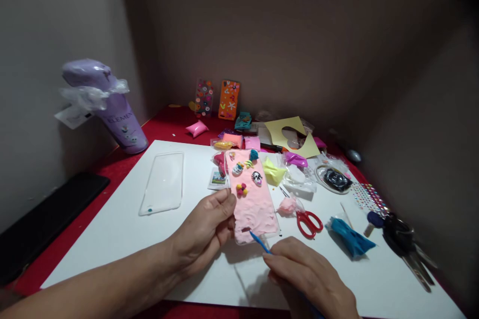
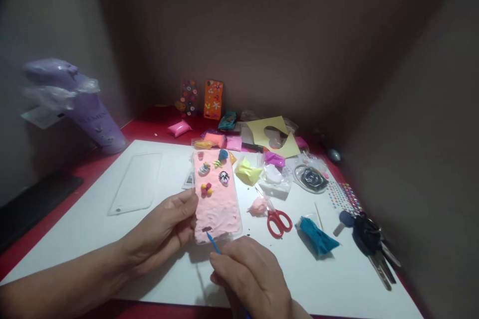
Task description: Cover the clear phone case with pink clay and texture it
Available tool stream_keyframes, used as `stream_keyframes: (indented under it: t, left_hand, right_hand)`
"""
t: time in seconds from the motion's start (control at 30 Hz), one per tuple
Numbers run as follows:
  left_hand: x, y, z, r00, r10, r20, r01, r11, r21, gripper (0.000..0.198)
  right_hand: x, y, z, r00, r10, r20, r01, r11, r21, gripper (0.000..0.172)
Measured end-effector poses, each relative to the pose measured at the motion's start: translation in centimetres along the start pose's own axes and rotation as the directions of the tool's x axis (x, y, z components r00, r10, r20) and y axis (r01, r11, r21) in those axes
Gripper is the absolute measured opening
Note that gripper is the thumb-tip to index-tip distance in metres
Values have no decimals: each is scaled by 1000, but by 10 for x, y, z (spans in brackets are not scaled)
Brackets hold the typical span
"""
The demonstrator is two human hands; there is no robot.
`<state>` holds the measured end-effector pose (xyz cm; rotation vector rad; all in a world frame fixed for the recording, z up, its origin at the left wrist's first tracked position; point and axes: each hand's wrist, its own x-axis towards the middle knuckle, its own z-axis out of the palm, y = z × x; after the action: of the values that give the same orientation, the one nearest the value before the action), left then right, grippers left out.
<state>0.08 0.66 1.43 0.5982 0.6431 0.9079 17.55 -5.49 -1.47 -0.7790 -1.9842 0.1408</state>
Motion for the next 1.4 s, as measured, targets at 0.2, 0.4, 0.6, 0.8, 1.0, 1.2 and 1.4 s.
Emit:
stream_keyframes:
  t: [0.2, 0.4, 0.6, 0.8, 1.0, 1.2, 1.4]
  left_hand:
    - [-1, 2, 1, 997, -47, 56, 45, 998, 31, 20]
    - [-3, 2, 1, 997, -72, 30, 71, 997, 36, 16]
    - [-2, 1, 1, 996, -68, 51, 66, 997, 25, 14]
    - [-3, 1, 2, 996, -75, 47, 73, 997, 38, 11]
    - [-4, -1, 4, 992, -92, 87, 84, 993, 85, 24]
    - [-3, -1, 0, 991, -113, 78, 103, 987, 121, 30]
    - [-2, -2, -2, 991, -120, 65, 113, 988, 109, 29]
  right_hand:
    - [1, 4, -2, 998, -14, 68, 8, 996, 87, 49]
    - [4, -3, -1, 997, 64, 49, -64, 998, 2, 36]
    - [6, -7, -1, 996, 77, 45, -76, 997, -23, 34]
    - [7, -4, -1, 997, 73, 32, -73, 997, 0, 33]
    - [11, -9, -3, 988, 155, 5, -155, 986, 61, 35]
    - [8, -9, -4, 970, 243, -24, -241, 968, 69, 25]
    - [11, -12, -4, 979, 196, -65, -191, 979, 71, 22]
